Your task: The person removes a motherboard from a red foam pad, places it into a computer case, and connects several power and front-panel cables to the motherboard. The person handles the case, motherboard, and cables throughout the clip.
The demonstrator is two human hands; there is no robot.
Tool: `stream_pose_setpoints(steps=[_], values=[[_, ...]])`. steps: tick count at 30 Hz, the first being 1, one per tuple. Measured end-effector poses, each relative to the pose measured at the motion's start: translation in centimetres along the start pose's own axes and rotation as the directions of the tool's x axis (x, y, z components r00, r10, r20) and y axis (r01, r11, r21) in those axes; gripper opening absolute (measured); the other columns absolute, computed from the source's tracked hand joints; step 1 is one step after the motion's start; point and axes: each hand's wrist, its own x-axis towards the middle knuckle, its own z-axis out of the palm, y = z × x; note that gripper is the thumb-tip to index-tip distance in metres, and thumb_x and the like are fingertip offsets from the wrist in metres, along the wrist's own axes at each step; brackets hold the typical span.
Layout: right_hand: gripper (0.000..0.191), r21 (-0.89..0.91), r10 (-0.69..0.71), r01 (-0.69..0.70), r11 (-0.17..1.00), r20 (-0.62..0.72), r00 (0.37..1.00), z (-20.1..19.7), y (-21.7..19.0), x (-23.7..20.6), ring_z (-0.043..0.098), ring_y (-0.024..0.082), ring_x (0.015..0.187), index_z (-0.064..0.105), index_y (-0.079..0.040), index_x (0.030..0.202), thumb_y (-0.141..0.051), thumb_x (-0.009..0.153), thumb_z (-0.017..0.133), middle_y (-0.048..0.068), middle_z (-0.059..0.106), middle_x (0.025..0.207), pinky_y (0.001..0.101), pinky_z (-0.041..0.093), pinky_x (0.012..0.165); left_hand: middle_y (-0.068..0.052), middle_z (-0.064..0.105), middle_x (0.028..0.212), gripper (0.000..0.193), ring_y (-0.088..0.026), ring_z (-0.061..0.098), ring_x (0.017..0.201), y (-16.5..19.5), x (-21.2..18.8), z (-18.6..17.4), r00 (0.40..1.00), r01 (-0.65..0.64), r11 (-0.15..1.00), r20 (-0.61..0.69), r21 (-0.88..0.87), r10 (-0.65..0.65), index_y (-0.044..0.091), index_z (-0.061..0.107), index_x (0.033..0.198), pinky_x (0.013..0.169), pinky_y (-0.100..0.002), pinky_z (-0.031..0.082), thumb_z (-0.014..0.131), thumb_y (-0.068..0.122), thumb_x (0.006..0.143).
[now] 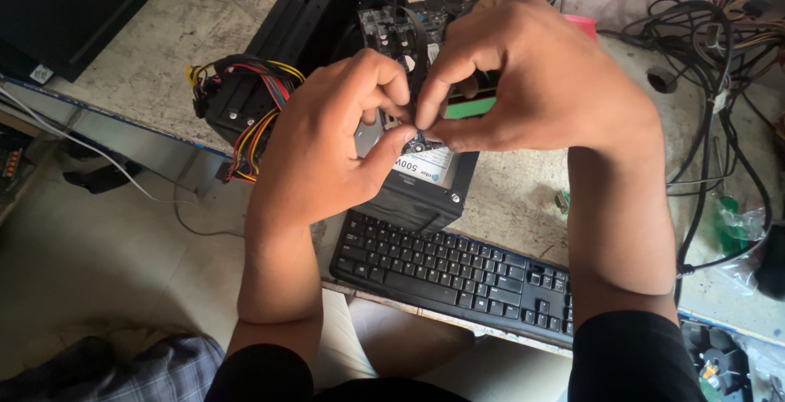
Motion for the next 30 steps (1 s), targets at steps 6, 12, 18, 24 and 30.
stream_pose_setpoints(steps=[6, 12, 18, 24, 30], values=[[0.019, -0.039, 0.036, -0.037, 0.999, -0.018, 0.999, 0.27, -0.05, 0.08, 0.07, 0.017, 0.074, 0.078, -0.012, 0.088, -0.012, 0.073, 0.09, 0.0, 0.075, 0.083, 0.031, 0.051, 0.07, -0.002, 0.066, 0.093, 0.031, -0.02, 0.062, 0.082, 0.01, 0.0, 0.02, 1.0, -0.01, 1.0, -0.009, -0.012, 0.01, 0.007, 0.055, 0.108, 0.079, -0.034, 0.048, 0.08, 0.004, 0.089], [0.017, -0.034, 0.034, -0.035, 0.999, -0.022, 0.999, 0.5, -0.12, 0.15, 0.07, 0.015, 0.07, 0.078, -0.013, 0.086, -0.012, 0.074, 0.089, -0.002, 0.075, 0.081, 0.0291, 0.051, 0.069, -0.003, 0.065, 0.091, 0.032, -0.021, 0.063, 0.083, -0.08, -0.02, 0.04, 1.0, 0.004, 1.0, -0.002, -0.018, -0.004, 0.007, 0.055, 0.107, 0.078, -0.034, 0.048, 0.08, 0.004, 0.088], [0.016, -0.142, -0.002, -0.007, 0.99, -0.06, 0.998, 0.71, -0.45, 0.09, 0.068, 0.015, 0.069, 0.077, -0.015, 0.082, -0.015, 0.073, 0.091, -0.005, 0.073, 0.078, 0.0342, 0.047, 0.082, -0.003, 0.065, 0.091, 0.031, -0.021, 0.062, 0.082, -0.05, -0.02, 0.06, 1.0, 0.005, 1.0, -0.007, -0.009, -0.005, 0.006, 0.055, 0.106, 0.078, -0.034, 0.048, 0.08, 0.004, 0.088], [0.017, -0.082, 0.014, -0.017, 0.996, -0.031, 0.999, 0.49, -0.41, 0.08, 0.067, 0.015, 0.073, 0.077, -0.015, 0.086, -0.016, 0.076, 0.09, -0.005, 0.074, 0.083, 0.0332, 0.049, 0.082, -0.003, 0.064, 0.09, 0.03, -0.02, 0.061, 0.082, 0.02, 0.07, -0.03, 1.0, 0.012, 1.0, -0.003, -0.007, -0.012, 0.007, 0.056, 0.105, 0.078, -0.034, 0.047, 0.08, 0.004, 0.088], [0.015, -0.033, -0.01, 0.01, 0.999, 0.0, 1.0, -0.14, -0.2, -0.16, 0.069, 0.016, 0.077, 0.078, -0.016, 0.092, -0.012, 0.079, 0.086, -0.002, 0.074, 0.085, 0.0323, 0.049, 0.081, -0.004, 0.064, 0.094, 0.029, -0.022, 0.061, 0.084, 0.19, 0.21, -0.19, 1.0, -0.003, 1.0, -0.01, -0.008, 0.003, 0.007, 0.055, 0.103, 0.079, -0.035, 0.047, 0.079, 0.004, 0.087]])
